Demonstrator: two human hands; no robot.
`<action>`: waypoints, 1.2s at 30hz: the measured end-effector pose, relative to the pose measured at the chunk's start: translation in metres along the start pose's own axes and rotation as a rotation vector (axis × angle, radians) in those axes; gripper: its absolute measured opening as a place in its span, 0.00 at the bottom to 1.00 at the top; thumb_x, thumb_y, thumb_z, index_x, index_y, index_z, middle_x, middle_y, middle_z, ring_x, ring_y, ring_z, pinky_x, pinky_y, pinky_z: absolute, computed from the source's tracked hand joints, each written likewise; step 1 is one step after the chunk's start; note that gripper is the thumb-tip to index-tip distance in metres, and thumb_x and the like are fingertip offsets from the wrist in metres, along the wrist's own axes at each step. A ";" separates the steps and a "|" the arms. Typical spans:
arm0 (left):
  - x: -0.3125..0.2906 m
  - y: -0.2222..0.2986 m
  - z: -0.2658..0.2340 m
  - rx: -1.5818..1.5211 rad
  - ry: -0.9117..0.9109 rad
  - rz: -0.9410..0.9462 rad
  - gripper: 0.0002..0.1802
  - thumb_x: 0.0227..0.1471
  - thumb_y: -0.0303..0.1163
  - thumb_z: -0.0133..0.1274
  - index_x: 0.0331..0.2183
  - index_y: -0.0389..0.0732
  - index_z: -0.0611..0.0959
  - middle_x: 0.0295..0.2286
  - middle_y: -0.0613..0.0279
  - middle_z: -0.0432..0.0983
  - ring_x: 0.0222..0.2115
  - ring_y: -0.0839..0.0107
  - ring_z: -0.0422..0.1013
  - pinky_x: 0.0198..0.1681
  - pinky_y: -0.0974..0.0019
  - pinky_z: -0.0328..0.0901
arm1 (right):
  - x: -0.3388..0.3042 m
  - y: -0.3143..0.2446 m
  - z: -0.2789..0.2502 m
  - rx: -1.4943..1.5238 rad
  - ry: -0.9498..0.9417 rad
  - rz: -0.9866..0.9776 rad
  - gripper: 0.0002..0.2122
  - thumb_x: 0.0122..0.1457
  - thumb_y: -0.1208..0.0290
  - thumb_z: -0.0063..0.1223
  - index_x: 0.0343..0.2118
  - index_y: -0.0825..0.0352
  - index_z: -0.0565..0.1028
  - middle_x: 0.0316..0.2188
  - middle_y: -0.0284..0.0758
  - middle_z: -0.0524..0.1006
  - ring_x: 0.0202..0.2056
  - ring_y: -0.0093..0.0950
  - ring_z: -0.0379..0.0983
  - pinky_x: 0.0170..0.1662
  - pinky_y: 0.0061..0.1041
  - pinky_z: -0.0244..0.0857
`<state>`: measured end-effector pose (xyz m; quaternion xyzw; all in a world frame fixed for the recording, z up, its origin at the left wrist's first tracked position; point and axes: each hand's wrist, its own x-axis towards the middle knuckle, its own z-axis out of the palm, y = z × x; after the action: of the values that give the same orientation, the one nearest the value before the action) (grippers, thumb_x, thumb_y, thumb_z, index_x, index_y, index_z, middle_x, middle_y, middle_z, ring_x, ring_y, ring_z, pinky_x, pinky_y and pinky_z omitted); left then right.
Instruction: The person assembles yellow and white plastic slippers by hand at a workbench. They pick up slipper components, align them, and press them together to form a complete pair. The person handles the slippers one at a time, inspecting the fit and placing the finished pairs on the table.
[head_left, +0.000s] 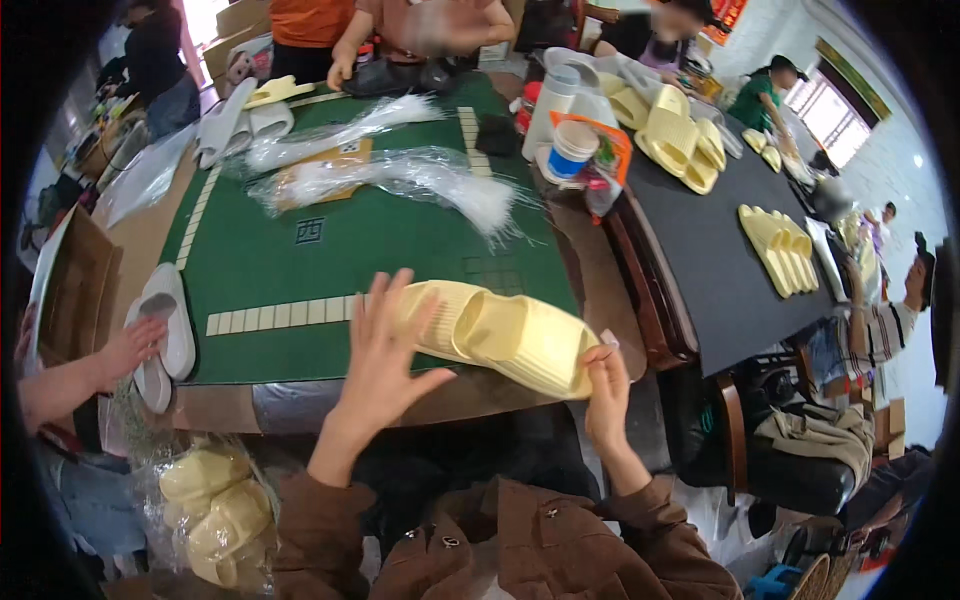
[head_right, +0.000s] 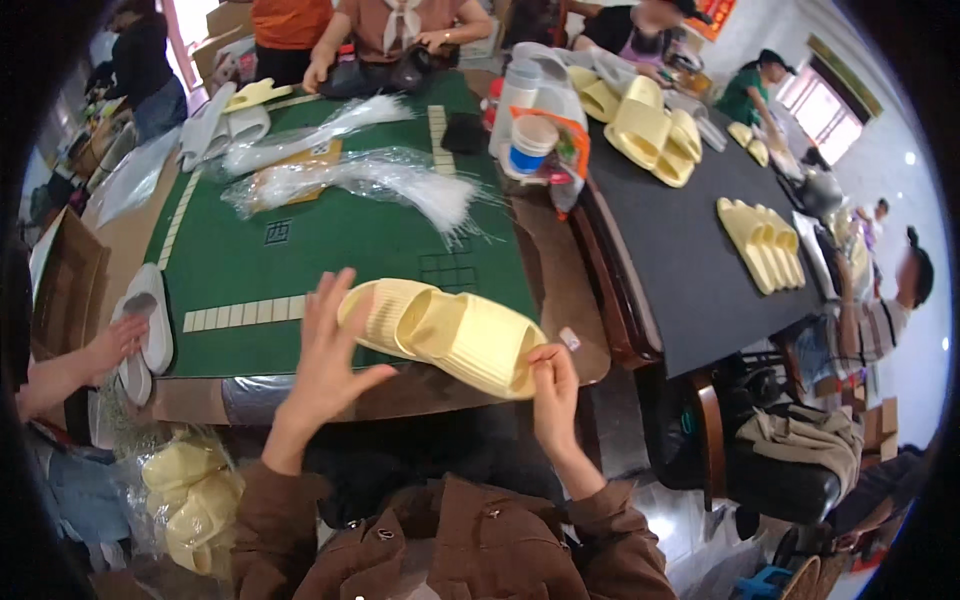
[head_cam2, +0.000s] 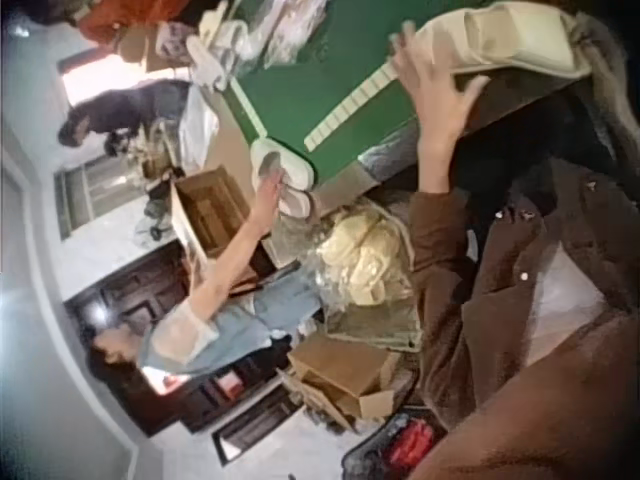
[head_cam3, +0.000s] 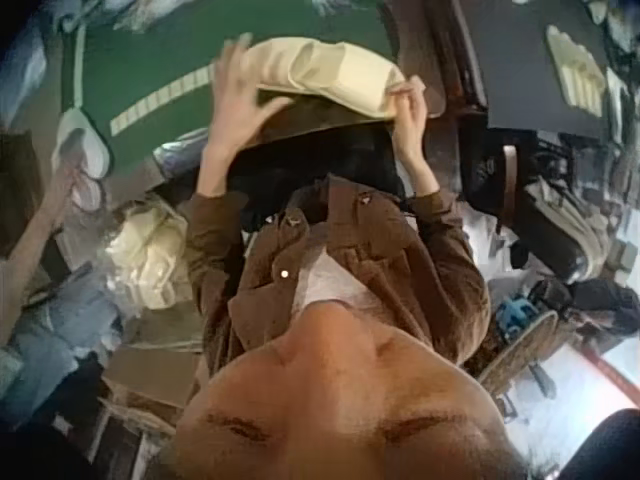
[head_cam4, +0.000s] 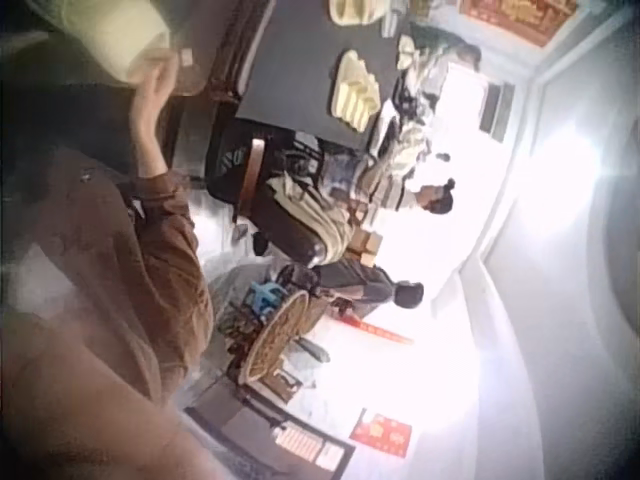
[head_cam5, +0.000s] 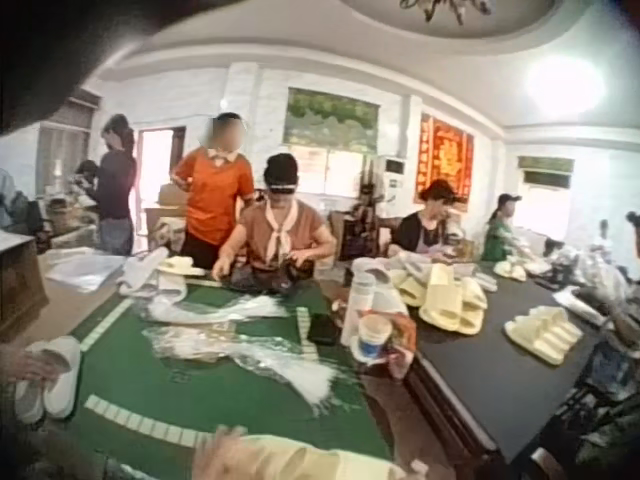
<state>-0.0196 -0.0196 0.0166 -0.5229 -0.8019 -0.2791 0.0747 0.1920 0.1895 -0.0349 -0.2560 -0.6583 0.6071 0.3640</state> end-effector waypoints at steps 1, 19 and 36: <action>0.000 0.005 0.008 0.021 -0.068 -0.021 0.49 0.37 0.45 0.67 0.61 0.56 0.65 0.63 0.52 0.47 0.63 0.43 0.44 0.62 0.33 0.39 | -0.009 0.001 0.012 -0.037 -0.050 0.060 0.05 0.60 0.78 0.39 0.35 0.67 0.69 0.32 0.27 0.68 0.36 0.16 0.62 0.42 0.16 0.57; 0.054 -0.032 0.043 0.152 -0.026 0.257 0.40 0.47 0.18 0.51 0.62 0.51 0.64 0.61 0.63 0.58 0.64 0.58 0.48 0.66 0.48 0.43 | 0.051 -0.079 -0.054 0.118 -0.196 0.059 0.12 0.61 0.69 0.51 0.45 0.70 0.71 0.36 0.36 0.78 0.35 0.23 0.77 0.38 0.22 0.72; -0.037 -0.022 0.042 -0.024 0.034 -0.148 0.30 0.50 0.41 0.58 0.53 0.40 0.73 0.61 0.50 0.51 0.63 0.43 0.42 0.63 0.41 0.42 | 0.155 0.006 0.150 -0.471 -0.514 -0.610 0.09 0.57 0.67 0.56 0.34 0.68 0.79 0.37 0.40 0.79 0.42 0.42 0.73 0.47 0.36 0.66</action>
<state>-0.0157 -0.0335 -0.0412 -0.4580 -0.8336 -0.3026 0.0612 -0.0212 0.2191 -0.0140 0.0323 -0.8925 0.3499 0.2827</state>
